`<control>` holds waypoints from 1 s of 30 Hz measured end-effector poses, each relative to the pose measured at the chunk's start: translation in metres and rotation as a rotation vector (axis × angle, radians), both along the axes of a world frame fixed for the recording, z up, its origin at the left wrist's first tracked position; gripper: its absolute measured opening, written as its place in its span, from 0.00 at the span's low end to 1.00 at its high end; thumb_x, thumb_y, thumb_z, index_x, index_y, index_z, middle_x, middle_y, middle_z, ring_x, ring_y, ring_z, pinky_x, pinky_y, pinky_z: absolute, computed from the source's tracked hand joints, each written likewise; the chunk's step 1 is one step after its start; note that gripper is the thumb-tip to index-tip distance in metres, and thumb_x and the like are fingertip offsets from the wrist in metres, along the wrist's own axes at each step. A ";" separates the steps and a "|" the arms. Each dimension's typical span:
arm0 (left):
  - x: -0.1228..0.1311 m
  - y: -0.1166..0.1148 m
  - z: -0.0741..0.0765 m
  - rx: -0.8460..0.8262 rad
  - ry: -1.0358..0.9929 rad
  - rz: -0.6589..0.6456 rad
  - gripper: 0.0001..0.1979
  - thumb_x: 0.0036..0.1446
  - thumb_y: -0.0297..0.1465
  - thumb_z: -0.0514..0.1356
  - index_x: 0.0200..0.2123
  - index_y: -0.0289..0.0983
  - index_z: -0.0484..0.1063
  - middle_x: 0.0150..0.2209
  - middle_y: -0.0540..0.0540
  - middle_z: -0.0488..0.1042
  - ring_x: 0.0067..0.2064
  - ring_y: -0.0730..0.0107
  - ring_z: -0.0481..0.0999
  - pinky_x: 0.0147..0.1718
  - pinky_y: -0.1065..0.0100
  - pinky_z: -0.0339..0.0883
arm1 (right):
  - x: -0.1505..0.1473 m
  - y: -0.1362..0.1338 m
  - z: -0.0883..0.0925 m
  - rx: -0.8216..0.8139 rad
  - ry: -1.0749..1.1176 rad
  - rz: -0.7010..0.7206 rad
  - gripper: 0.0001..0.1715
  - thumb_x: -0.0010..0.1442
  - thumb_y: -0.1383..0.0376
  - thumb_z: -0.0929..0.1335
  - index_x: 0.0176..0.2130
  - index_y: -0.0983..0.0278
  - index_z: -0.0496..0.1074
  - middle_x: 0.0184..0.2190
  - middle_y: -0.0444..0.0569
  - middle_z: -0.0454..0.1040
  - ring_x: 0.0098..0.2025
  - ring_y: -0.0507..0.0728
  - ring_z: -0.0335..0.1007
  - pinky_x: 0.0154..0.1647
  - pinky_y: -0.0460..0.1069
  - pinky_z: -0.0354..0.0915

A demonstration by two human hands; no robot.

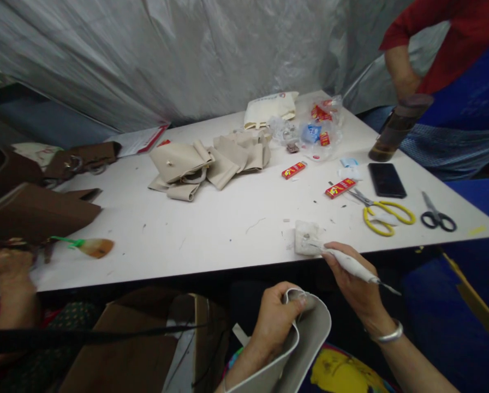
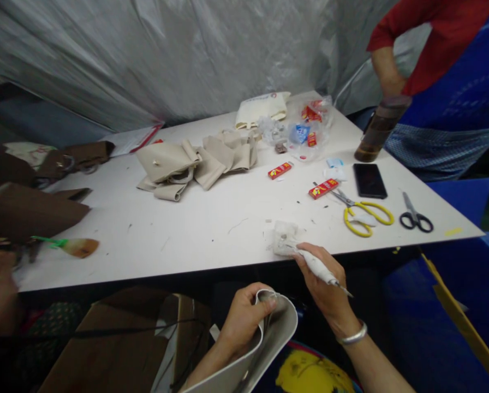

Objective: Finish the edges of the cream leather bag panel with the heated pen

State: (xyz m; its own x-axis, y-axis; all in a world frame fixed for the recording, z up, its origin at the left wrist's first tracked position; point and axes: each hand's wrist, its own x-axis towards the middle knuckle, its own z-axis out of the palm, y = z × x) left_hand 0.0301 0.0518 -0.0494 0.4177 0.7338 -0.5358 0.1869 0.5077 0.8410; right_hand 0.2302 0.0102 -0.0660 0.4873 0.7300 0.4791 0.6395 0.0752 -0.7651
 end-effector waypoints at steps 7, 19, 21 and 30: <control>0.002 -0.004 0.003 0.030 0.055 -0.065 0.12 0.45 0.35 0.71 0.32 0.33 0.80 0.26 0.48 0.75 0.30 0.68 0.68 0.32 0.66 0.60 | -0.006 -0.031 0.012 -0.150 0.543 0.163 0.20 0.72 0.49 0.68 0.36 0.61 0.76 0.26 0.47 0.77 0.29 0.57 0.74 0.31 0.49 0.71; 0.005 -0.012 0.007 0.090 0.054 -0.128 0.10 0.46 0.34 0.70 0.31 0.34 0.80 0.25 0.49 0.74 0.29 0.69 0.68 0.30 0.68 0.59 | -0.018 -0.049 0.001 -0.262 0.685 0.241 0.21 0.70 0.47 0.69 0.38 0.61 0.75 0.26 0.45 0.74 0.31 0.56 0.70 0.34 0.48 0.67; 0.006 -0.013 0.009 0.096 0.050 -0.125 0.10 0.46 0.34 0.70 0.30 0.34 0.80 0.25 0.49 0.74 0.29 0.69 0.67 0.30 0.67 0.59 | -0.018 -0.051 -0.001 -0.281 0.685 0.251 0.20 0.70 0.47 0.69 0.38 0.61 0.74 0.26 0.44 0.74 0.31 0.57 0.70 0.34 0.49 0.67; 0.003 -0.021 0.015 0.072 -0.004 -0.101 0.10 0.42 0.35 0.70 0.25 0.34 0.77 0.22 0.50 0.71 0.27 0.70 0.65 0.30 0.67 0.56 | -0.008 -0.045 0.019 -0.338 0.549 0.420 0.25 0.70 0.45 0.67 0.32 0.62 0.72 0.24 0.43 0.68 0.29 0.56 0.66 0.33 0.50 0.63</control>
State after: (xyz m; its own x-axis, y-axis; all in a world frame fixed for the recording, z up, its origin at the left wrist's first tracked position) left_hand 0.0333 0.0309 -0.0349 0.4934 0.7245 -0.4812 0.2306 0.4245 0.8756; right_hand 0.2218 -0.0346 -0.0473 0.2401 0.9702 -0.0337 0.1310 -0.0668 -0.9891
